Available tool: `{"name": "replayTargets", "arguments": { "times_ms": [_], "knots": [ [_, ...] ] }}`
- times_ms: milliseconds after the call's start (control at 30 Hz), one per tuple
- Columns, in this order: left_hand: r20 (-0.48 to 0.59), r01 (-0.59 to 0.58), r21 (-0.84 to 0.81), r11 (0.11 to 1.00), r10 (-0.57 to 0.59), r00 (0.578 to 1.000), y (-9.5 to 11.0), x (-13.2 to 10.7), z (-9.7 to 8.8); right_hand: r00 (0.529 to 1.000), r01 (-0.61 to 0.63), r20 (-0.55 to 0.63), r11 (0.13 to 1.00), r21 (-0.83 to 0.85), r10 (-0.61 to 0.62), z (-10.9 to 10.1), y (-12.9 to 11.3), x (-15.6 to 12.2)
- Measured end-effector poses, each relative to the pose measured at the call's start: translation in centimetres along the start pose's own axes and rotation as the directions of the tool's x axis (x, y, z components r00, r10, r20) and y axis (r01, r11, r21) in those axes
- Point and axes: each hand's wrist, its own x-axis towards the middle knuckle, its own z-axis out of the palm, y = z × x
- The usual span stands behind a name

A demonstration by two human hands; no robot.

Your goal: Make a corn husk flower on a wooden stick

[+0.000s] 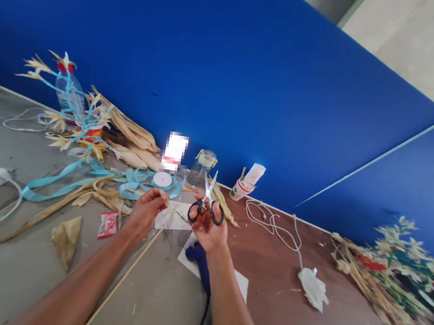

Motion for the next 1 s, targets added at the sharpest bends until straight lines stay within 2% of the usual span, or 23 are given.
{"name": "replayTargets", "arguments": {
  "times_ms": [67, 133, 233, 300, 367, 467, 533, 733, 1000],
  "knots": [
    [0.011, 0.011, -0.018, 1.0, -0.011, 1.0, 0.0, 0.0, 0.0, 0.999, 0.039, -0.034, 0.998, -0.052, -0.04, -0.3, -0.2, 0.1],
    [0.025, 0.013, -0.052, 0.999, -0.012, 1.0, 0.1, 0.0, 0.0, 0.991, 0.064, -0.102, 0.978, -0.201, -0.086, -0.8, 0.2, 0.5],
    [0.055, 0.036, -0.115, 0.993, -0.03, 0.998, 0.4, 0.0, 0.0, 0.971, 0.025, -0.187, 0.84, -0.542, -0.149, -1.2, 1.3, 1.1],
    [0.067, 0.067, -0.142, 0.988, -0.058, 0.996, 0.6, -0.1, 0.1, 0.966, -0.02, -0.204, 0.743, -0.669, -0.157, -1.1, 2.0, 1.3],
    [0.075, 0.097, -0.152, 0.984, -0.086, 0.993, 0.6, -0.1, 0.2, 0.972, -0.03, -0.198, 0.763, -0.646, -0.13, -0.5, 2.5, 1.3],
    [0.076, 0.123, -0.158, 0.98, -0.113, 0.991, 0.3, -0.3, 0.4, 0.979, 0.015, -0.177, 0.898, -0.439, -0.103, 0.9, 2.8, 1.1],
    [0.069, 0.13, -0.155, 0.979, -0.12, 0.99, 0.0, -0.5, 0.6, 0.971, 0.069, -0.191, 0.936, -0.346, -0.142, 1.8, 3.1, 1.0],
    [0.098, 0.156, -0.141, 0.978, -0.143, 0.985, -0.5, -1.3, 1.4, 0.943, 0.127, -0.249, 0.931, -0.342, -0.22, 2.8, 4.1, 1.0],
    [0.151, 0.227, -0.124, 0.966, -0.208, 0.966, -0.6, -1.7, 1.6, 0.918, 0.128, -0.286, 0.889, -0.44, -0.274, 2.2, 3.8, 1.0]
  ]
}}
